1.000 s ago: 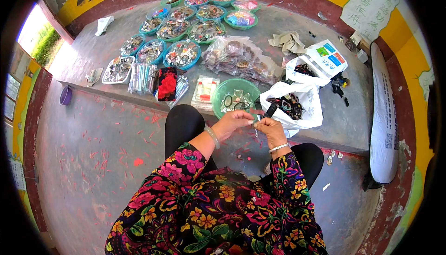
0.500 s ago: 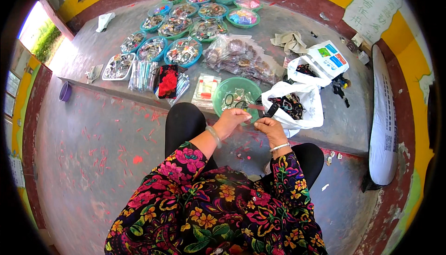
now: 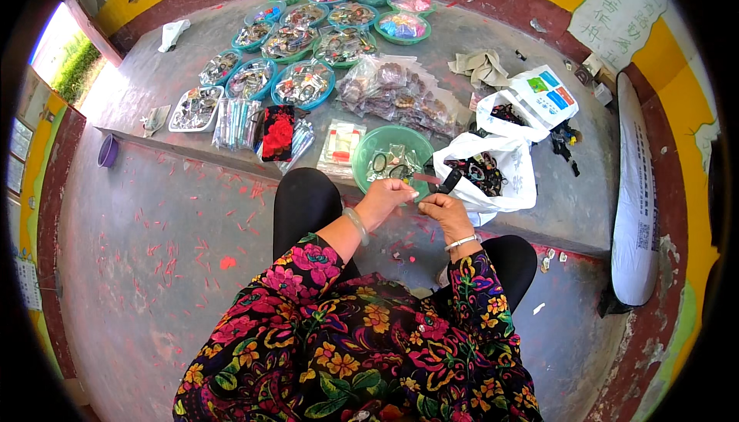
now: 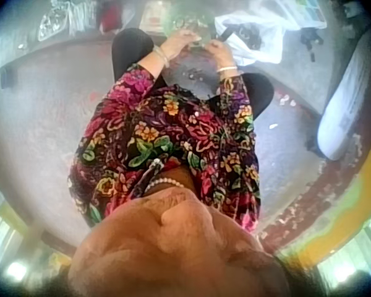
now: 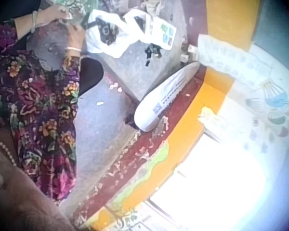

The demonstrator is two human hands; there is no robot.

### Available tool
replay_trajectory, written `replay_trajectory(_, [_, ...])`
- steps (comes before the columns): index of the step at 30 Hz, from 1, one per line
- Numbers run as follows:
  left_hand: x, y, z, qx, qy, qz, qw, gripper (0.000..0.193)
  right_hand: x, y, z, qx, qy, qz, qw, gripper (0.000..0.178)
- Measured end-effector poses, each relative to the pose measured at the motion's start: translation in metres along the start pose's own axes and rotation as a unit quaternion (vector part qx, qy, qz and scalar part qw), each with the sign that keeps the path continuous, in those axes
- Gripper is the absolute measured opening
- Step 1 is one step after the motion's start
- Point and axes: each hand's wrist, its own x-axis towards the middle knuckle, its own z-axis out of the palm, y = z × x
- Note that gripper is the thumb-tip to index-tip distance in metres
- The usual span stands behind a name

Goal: The person sits on the floor and repeatedly picks up small hair accessories from a white bag, places them into clear plastic bags, and sets the filled bags into a green bowl. The workspace includes various packaged items and a digital scale.

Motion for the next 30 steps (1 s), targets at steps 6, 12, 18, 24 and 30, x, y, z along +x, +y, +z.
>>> replay_trajectory(6, [0.0,0.0,-0.001,0.01,-0.001,-0.007,1.0,0.012,0.0,0.002,0.0,0.03,0.009,0.006,0.999,0.011])
replay_trajectory(12, [-0.004,0.007,0.003,-0.018,-0.026,-0.02,0.999,0.012,-0.003,-0.002,0.0,-0.002,0.045,-0.01,0.999,0.009])
replay_trajectory(18, [-0.001,0.003,0.001,-0.007,-0.073,-0.009,0.997,0.013,-0.006,-0.009,0.001,-0.039,0.056,-0.026,0.997,0.005])
replay_trajectory(24, [-0.004,0.004,0.005,0.022,-0.084,0.006,0.996,0.016,-0.003,-0.005,0.002,-0.083,0.082,-0.056,0.992,0.011])
replay_trajectory(30, [0.001,-0.002,0.004,0.059,-0.046,0.02,0.997,0.015,-0.002,-0.005,0.005,-0.169,0.113,-0.079,0.976,0.013])
